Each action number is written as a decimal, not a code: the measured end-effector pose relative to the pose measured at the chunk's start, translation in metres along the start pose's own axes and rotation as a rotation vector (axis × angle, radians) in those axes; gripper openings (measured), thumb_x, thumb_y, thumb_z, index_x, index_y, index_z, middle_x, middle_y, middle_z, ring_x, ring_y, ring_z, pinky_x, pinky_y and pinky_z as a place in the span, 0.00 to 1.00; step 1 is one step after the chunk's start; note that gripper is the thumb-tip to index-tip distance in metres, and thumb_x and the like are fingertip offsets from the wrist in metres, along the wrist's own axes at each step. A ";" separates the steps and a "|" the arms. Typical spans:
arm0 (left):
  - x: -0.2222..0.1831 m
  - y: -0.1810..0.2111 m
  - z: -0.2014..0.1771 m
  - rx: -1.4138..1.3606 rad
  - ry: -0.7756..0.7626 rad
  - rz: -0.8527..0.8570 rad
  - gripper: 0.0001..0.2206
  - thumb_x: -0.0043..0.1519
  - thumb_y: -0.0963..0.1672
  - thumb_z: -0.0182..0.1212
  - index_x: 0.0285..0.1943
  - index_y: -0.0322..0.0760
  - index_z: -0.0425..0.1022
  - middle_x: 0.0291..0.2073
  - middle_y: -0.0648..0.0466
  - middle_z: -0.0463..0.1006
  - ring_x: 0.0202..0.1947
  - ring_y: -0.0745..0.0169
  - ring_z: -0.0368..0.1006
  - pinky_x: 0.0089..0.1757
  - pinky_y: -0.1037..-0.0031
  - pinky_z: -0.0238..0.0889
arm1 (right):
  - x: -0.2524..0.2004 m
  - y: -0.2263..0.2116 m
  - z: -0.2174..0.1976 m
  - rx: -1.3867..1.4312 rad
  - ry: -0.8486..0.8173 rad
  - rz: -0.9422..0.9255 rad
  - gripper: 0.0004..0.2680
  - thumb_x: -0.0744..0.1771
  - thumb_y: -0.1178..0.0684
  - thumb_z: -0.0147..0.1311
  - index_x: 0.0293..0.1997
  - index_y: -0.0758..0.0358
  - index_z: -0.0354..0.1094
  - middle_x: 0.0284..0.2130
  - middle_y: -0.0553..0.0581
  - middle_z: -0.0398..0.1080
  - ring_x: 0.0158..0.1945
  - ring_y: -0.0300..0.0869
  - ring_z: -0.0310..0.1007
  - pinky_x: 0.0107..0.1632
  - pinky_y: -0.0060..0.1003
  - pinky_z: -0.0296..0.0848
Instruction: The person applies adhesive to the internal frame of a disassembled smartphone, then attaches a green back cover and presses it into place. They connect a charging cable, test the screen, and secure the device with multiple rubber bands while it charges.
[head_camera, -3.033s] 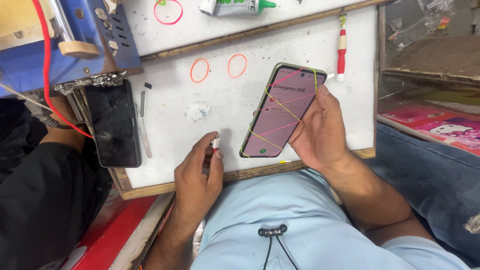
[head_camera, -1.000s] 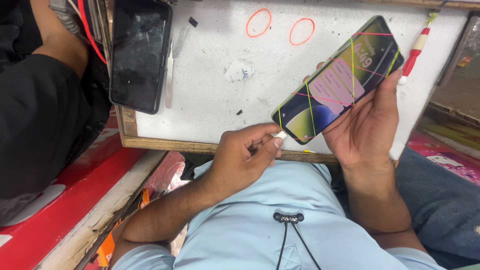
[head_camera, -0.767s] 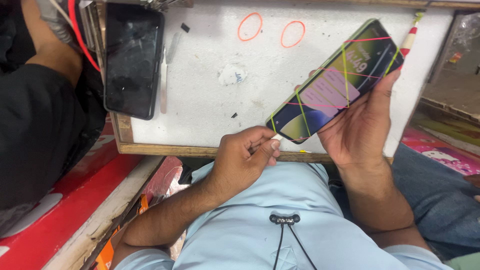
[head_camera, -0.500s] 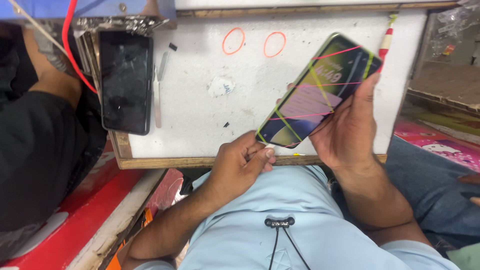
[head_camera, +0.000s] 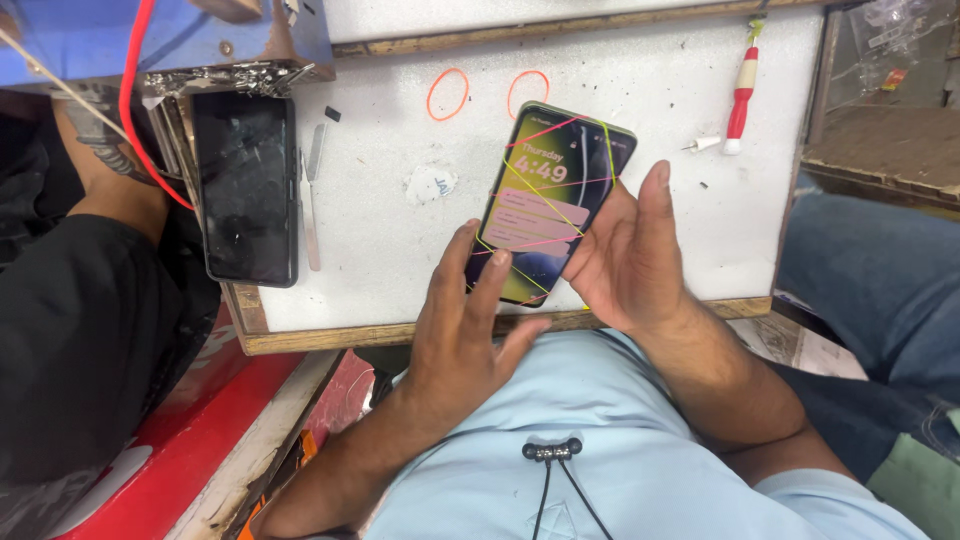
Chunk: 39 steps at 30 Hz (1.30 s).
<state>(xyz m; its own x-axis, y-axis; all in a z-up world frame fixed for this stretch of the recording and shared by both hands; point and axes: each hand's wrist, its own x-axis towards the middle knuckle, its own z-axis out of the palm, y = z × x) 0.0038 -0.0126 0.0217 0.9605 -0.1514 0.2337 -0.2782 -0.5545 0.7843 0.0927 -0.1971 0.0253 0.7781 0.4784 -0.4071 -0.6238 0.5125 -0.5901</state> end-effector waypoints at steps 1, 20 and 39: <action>-0.002 -0.002 0.003 0.034 0.014 0.003 0.50 0.56 0.44 0.79 0.80 0.46 0.40 0.69 0.24 0.54 0.67 0.23 0.63 0.59 0.48 0.66 | 0.002 0.002 0.001 -0.013 -0.002 0.003 0.36 0.69 0.23 0.30 0.79 0.66 0.42 0.70 0.64 0.57 0.72 0.52 0.61 0.73 0.54 0.63; -0.008 -0.012 -0.017 0.068 0.025 -0.095 0.38 0.59 0.43 0.75 0.75 0.32 0.54 0.66 0.35 0.66 0.65 0.30 0.67 0.62 0.49 0.64 | 0.010 0.027 -0.028 0.038 -0.018 0.035 0.33 0.69 0.25 0.30 0.78 0.59 0.39 0.72 0.64 0.53 0.74 0.53 0.58 0.73 0.59 0.62; 0.049 -0.046 -0.053 0.400 0.129 -0.202 0.10 0.67 0.42 0.68 0.54 0.36 0.77 0.41 0.50 0.78 0.40 0.50 0.77 0.41 0.65 0.72 | 0.011 0.022 -0.021 0.014 -0.036 0.029 0.35 0.69 0.24 0.35 0.79 0.58 0.35 0.73 0.64 0.51 0.74 0.53 0.57 0.73 0.59 0.62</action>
<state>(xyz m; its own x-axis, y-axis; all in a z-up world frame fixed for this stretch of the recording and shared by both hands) 0.0630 0.0489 0.0270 0.9787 0.0807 0.1888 -0.0358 -0.8383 0.5440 0.0894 -0.1956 -0.0073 0.7566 0.5182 -0.3988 -0.6474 0.5077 -0.5684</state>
